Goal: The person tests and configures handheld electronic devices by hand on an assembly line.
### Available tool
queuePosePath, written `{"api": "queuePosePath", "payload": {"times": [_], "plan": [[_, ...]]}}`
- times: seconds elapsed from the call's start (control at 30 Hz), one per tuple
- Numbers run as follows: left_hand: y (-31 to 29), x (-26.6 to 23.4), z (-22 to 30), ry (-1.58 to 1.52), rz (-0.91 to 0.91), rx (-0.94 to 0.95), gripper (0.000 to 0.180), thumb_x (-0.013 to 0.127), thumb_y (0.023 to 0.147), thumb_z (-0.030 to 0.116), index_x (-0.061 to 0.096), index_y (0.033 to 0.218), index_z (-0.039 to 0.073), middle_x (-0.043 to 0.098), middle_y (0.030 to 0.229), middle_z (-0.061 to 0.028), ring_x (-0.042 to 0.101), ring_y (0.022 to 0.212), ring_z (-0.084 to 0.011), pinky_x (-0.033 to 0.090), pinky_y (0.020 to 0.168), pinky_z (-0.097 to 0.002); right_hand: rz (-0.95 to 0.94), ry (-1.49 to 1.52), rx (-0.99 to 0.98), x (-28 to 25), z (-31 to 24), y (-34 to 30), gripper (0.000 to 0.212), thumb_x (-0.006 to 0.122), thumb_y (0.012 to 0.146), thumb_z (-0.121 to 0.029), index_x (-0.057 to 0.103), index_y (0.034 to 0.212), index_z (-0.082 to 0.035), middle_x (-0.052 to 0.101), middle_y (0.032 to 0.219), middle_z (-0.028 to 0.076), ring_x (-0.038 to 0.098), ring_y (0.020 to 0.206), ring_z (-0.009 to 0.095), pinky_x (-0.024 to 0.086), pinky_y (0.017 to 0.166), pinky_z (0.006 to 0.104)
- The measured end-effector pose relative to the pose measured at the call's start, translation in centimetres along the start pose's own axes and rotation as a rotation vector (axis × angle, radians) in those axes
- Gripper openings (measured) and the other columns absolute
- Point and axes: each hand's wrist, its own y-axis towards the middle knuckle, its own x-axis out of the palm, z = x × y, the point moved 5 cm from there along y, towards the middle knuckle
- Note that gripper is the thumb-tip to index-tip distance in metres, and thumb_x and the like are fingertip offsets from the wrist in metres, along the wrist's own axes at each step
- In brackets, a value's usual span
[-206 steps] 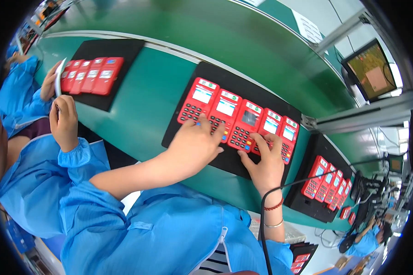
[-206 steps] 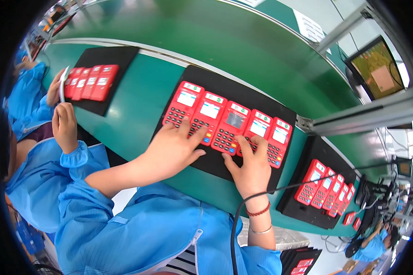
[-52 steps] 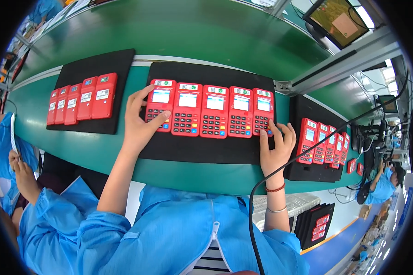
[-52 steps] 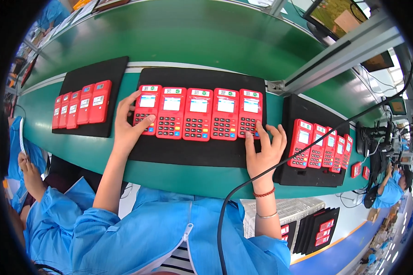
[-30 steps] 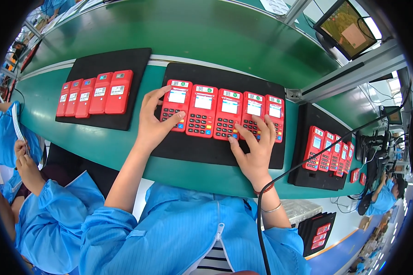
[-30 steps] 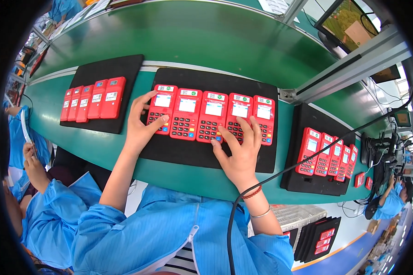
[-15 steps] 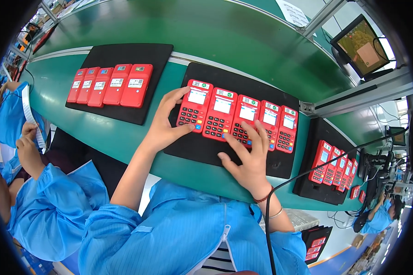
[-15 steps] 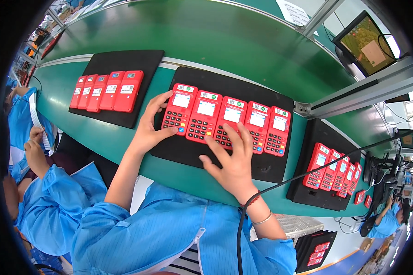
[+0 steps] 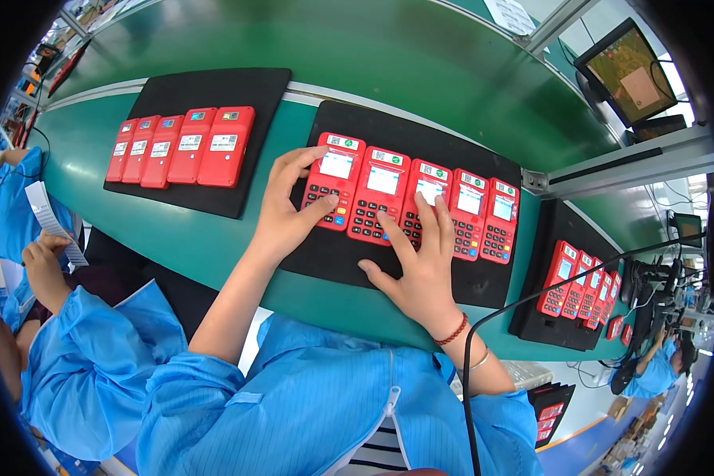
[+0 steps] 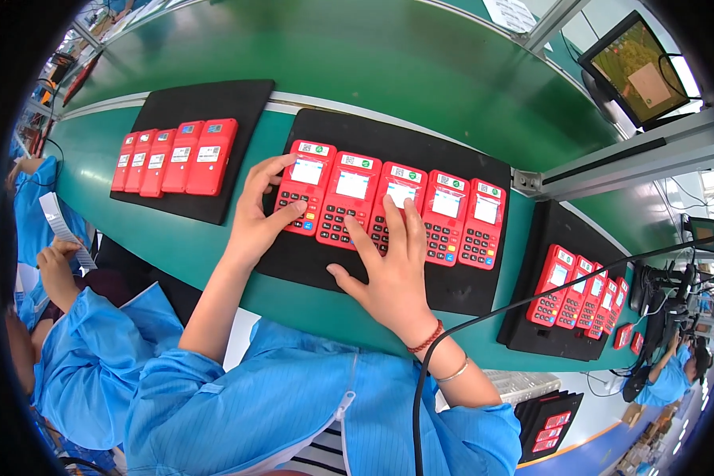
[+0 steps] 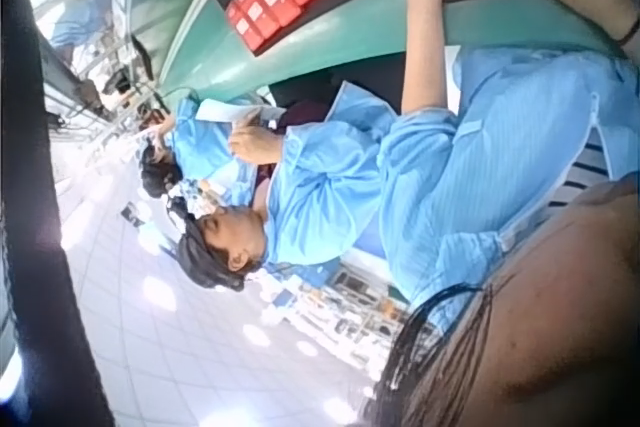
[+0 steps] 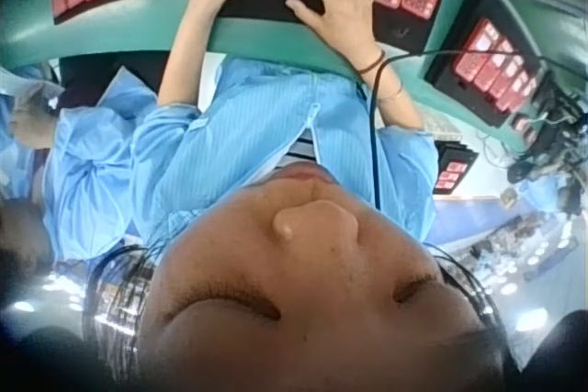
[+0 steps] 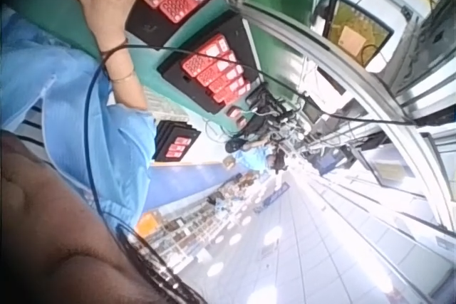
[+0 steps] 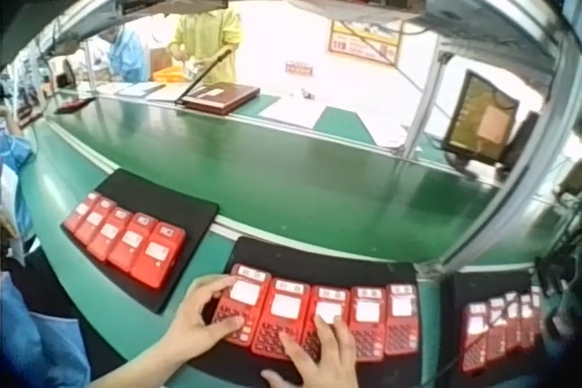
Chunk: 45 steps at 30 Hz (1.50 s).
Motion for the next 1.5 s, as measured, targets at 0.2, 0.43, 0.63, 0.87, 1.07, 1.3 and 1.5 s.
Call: {"api": "queuePosePath", "payload": {"times": [0.2,0.43,0.63,0.87,1.07,1.3,1.5], "plan": [[0.0,0.4,0.3,0.056,0.012,0.011,0.056,0.073,0.074,0.002,0.058,0.127,0.012,0.048,0.13,-0.0135,0.048,0.123,-0.0278,0.043,0.101,-0.0378,-0.007,-0.024,-0.014,0.4,0.3,-0.3,0.058,0.082,0.072,-0.028,0.063,0.126,-0.018,0.034,0.148,0.02,0.024,0.14,0.045,0.028,0.109,0.0574],[-0.1,-0.5,0.2,-0.087,-0.106,0.034,0.071,0.078,0.067,0.005,0.055,0.133,0.015,0.045,0.135,-0.0134,0.044,0.128,-0.0285,0.039,0.106,-0.0394,0.048,0.057,-0.103,-0.2,0.2,-1.0,0.04,0.081,0.071,-0.024,0.072,0.11,-0.018,0.044,0.141,0.015,0.029,0.138,0.043,0.032,0.109,0.0544],[-0.3,-0.6,0.3,-0.017,-0.154,0.023,0.072,0.08,0.065,0.004,0.056,0.132,0.016,0.038,0.141,-0.0136,0.04,0.134,-0.0295,0.036,0.111,-0.04,0.072,0.068,-0.09,0.1,0.4,-0.6,0.032,0.079,0.073,-0.015,0.074,0.105,-0.018,0.049,0.136,0.012,0.031,0.137,0.042,0.032,0.108,0.0539],[-0.9,-0.4,0.9,0.027,-0.097,0.064,0.064,0.08,0.068,0.004,0.058,0.128,0.013,0.046,0.137,-0.014,0.043,0.131,-0.0312,0.037,0.11,-0.0401,0.121,0.124,-0.046,-1.4,1.3,-1.7,0.036,0.077,0.075,-0.015,0.071,0.11,-0.018,0.049,0.134,0.012,0.034,0.136,0.04,0.032,0.108,0.0542],[-4.8,3.0,5.4,0.414,-0.057,0.422,0.037,0.076,0.074,0.011,0.068,0.109,0.01,0.06,0.126,-0.0094,0.051,0.12,-0.0296,0.039,0.101,-0.0416,0.304,-0.092,0.111,-4.8,5.6,-5.8,0.035,0.076,0.073,-0.007,0.071,0.108,-0.011,0.058,0.124,0.011,0.043,0.128,0.038,0.038,0.105,0.0474],[-6.5,8.7,5.8,0.396,-0.352,0.532,0.029,0.072,0.08,0.022,0.071,0.107,0.013,0.059,0.131,-0.0009,0.041,0.133,-0.0295,0.027,0.109,-0.0505,0.265,-0.146,0.135,-5.5,7.1,-7.0,0.041,0.078,0.071,-0.015,0.072,0.111,-0.016,0.052,0.131,0.014,0.039,0.13,0.04,0.036,0.106,0.0494],[-6.5,8.8,5.8,0.445,-0.352,0.508,0.034,0.073,0.081,0.026,0.07,0.112,0.014,0.059,0.131,-0.0004,0.038,0.135,-0.0307,0.023,0.111,-0.0528,0.201,-0.122,0.135,-5.4,7.0,-6.5,0.043,0.081,0.068,-0.018,0.072,0.11,-0.019,0.049,0.134,0.015,0.035,0.133,0.042,0.035,0.107,0.0501]]}}
